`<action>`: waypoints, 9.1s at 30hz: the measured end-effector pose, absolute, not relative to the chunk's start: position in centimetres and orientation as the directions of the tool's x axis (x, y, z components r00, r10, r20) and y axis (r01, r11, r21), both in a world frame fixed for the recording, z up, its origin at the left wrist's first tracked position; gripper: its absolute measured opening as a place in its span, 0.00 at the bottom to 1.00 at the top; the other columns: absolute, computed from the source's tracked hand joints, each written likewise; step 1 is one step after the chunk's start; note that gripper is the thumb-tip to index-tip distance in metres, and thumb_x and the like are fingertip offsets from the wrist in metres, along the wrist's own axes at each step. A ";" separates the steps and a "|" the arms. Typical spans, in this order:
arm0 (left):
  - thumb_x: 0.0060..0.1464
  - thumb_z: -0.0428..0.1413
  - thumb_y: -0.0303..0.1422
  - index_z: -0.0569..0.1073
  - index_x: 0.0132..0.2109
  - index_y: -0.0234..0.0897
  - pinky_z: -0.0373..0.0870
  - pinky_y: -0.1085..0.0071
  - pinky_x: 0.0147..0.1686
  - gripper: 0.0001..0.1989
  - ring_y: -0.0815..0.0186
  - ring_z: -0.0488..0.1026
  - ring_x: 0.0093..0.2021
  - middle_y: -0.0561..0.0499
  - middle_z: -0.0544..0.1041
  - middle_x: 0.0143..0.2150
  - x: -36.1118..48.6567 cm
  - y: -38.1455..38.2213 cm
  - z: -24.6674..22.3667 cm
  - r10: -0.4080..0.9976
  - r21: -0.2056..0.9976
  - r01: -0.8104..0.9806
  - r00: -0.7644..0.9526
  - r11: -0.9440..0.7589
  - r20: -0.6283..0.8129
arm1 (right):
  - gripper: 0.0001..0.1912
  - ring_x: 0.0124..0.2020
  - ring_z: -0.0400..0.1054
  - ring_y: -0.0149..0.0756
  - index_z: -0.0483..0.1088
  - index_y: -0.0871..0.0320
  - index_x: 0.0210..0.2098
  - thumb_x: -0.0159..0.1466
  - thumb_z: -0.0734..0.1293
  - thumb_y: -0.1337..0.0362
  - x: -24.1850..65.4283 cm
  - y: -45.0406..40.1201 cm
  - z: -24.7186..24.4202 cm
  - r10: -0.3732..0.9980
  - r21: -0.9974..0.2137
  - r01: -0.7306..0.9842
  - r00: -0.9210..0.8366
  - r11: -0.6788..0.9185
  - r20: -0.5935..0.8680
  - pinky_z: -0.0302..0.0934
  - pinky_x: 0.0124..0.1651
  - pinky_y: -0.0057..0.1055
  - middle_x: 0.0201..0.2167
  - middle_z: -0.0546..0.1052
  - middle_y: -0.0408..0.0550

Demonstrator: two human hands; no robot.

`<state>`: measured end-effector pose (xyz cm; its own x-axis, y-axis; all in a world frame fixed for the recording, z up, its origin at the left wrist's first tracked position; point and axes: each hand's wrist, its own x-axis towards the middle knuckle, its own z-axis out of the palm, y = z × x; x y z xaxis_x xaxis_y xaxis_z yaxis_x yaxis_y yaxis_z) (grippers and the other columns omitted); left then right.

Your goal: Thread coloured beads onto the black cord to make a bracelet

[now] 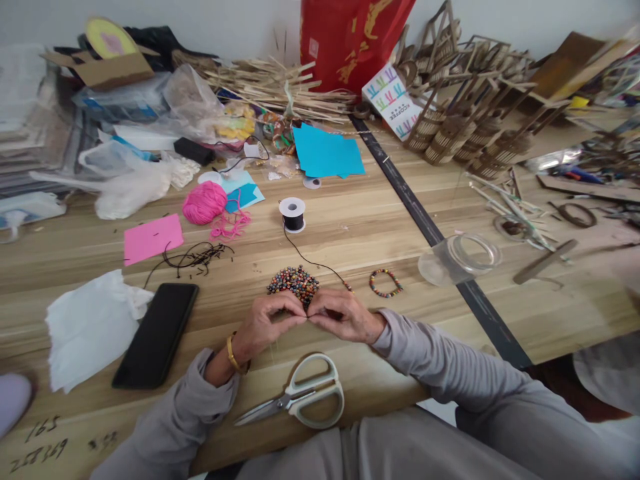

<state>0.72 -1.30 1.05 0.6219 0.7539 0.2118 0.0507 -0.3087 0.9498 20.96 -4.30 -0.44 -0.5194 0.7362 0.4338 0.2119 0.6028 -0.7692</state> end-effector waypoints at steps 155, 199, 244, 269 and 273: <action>0.50 0.60 0.23 0.77 0.32 0.32 0.70 0.70 0.36 0.02 0.66 0.74 0.32 0.47 0.79 0.30 0.3 -1.2 0.4 0.756 0.901 0.111 0.592 -0.420 0.279 | 0.05 0.28 0.63 0.29 0.68 0.62 0.32 0.64 0.63 0.67 20.8 -4.1 -0.2 0.817 -0.827 0.245 -0.443 0.507 0.369 0.59 0.31 0.25 0.25 0.70 0.45; 0.54 0.60 0.32 0.79 0.33 0.33 0.71 0.72 0.32 0.07 0.67 0.74 0.31 0.46 0.78 0.30 0.5 -1.3 0.9 0.713 0.912 0.083 0.654 -0.401 0.254 | 0.12 0.27 0.64 0.29 0.69 0.63 0.33 0.65 0.64 0.59 20.9 -4.3 -0.3 0.818 -0.864 0.196 -0.470 0.464 0.332 0.59 0.30 0.24 0.26 0.71 0.47; 0.54 0.59 0.31 0.76 0.29 0.33 0.71 0.70 0.34 0.07 0.66 0.74 0.31 0.46 0.78 0.28 0.3 -1.2 1.2 0.692 0.843 0.134 0.645 -0.521 0.325 | 0.12 0.30 0.65 0.31 0.70 0.62 0.33 0.67 0.63 0.60 20.7 -4.1 -0.1 0.791 -0.854 0.200 -0.520 0.481 0.323 0.60 0.33 0.27 0.28 0.73 0.50; 0.56 0.56 0.26 0.76 0.33 0.35 0.63 0.67 0.47 0.05 0.64 0.67 0.40 0.49 0.73 0.33 -2.8 0.8 1.2 0.556 0.536 0.378 0.802 -0.755 0.219 | 0.10 0.28 0.61 0.31 0.66 0.61 0.30 0.66 0.61 0.62 20.8 -4.2 0.4 0.827 -0.866 0.246 -0.489 0.434 0.276 0.57 0.32 0.27 0.27 0.69 0.48; 0.55 0.57 0.26 0.75 0.33 0.35 0.63 0.66 0.46 0.03 0.62 0.66 0.41 0.49 0.73 0.33 -2.8 0.7 0.8 0.547 0.488 0.398 0.810 -0.777 0.210 | 0.08 0.28 0.62 0.31 0.66 0.61 0.30 0.65 0.61 0.65 20.7 -4.1 0.4 0.827 -0.868 0.239 -0.485 0.436 0.283 0.58 0.32 0.28 0.27 0.70 0.48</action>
<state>-2.75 0.73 0.83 0.8101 0.5474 0.2097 0.3984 -0.7765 0.4881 20.74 -4.13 0.38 -0.4854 0.8274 0.2826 0.2386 0.4363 -0.8676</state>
